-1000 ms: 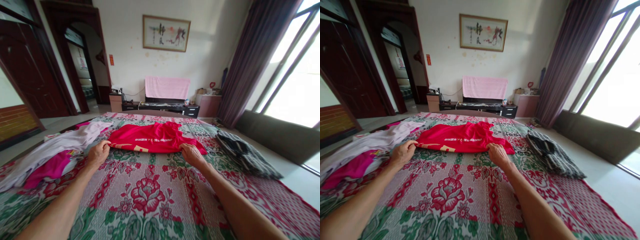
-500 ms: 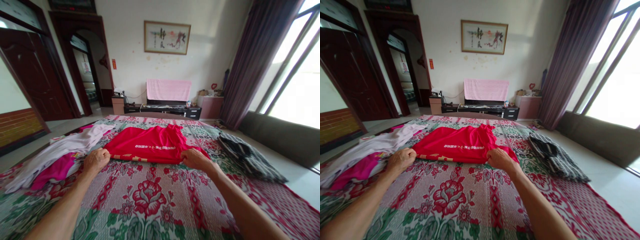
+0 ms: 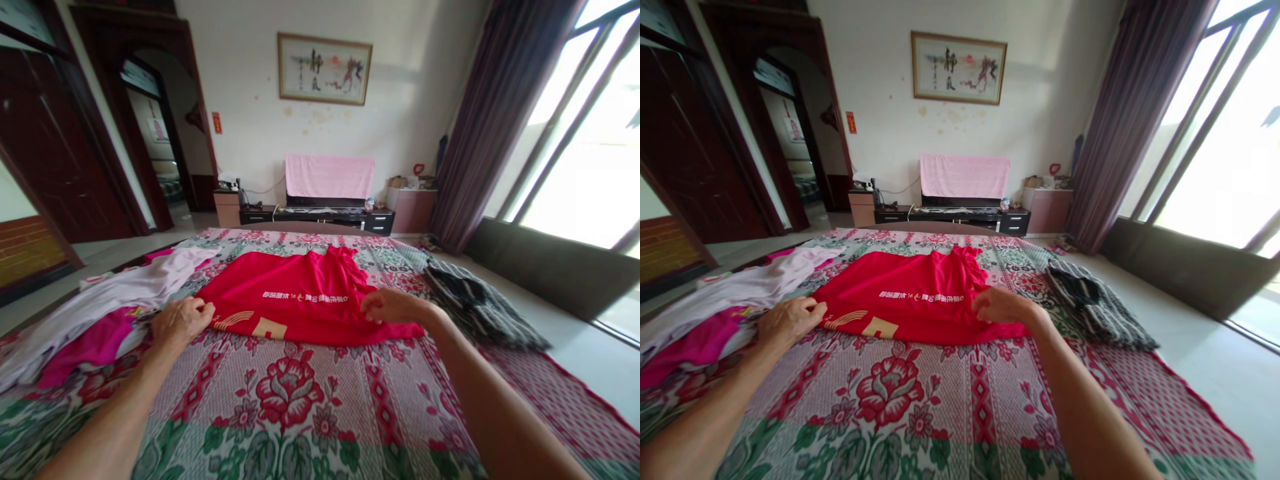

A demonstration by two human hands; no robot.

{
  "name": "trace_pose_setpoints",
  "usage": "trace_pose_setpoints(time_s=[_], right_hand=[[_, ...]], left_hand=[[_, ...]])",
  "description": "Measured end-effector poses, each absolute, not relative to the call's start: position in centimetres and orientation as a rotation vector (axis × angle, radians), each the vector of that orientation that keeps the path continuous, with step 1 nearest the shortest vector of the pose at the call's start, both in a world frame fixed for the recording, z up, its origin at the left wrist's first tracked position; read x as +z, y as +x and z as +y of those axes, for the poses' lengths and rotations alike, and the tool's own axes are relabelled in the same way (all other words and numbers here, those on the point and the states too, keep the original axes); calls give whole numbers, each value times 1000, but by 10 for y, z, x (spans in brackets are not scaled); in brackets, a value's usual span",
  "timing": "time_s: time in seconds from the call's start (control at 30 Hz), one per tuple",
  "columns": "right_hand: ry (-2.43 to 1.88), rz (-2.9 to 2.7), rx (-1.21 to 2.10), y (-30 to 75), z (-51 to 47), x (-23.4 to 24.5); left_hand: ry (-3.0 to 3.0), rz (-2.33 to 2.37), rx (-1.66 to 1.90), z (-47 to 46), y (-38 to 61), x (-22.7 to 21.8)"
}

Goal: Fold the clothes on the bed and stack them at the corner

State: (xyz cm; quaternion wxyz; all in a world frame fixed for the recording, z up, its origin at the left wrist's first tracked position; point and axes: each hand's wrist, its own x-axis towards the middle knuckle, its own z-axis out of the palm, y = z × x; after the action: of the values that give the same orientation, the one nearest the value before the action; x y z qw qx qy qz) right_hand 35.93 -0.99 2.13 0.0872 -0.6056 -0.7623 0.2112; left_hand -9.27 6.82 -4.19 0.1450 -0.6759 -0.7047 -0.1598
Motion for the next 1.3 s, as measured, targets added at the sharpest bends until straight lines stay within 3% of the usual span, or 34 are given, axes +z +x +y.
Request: trace_pose_setpoints(time_s=[0.2,0.4,0.53,0.93,1.3], right_hand=[[-2054,-1688,-5,401,10,-3],[-2307,-1648,-51,401,17,-33],[-2322,-1656,-101,401,17,-37],[-2219,-1293,-52,422,19,-27],[-2459,-1270,155,457,5,-26]], left_hand=[[-2113,-1588,-703,68,-65,-39],[-2596,-1185,-729,49,26,-55],[-2563,-1234,-796,41,62,-69],[-2542,-1174,-923,43,59,-80],[-2541,-1183,-902,43,60,-79]])
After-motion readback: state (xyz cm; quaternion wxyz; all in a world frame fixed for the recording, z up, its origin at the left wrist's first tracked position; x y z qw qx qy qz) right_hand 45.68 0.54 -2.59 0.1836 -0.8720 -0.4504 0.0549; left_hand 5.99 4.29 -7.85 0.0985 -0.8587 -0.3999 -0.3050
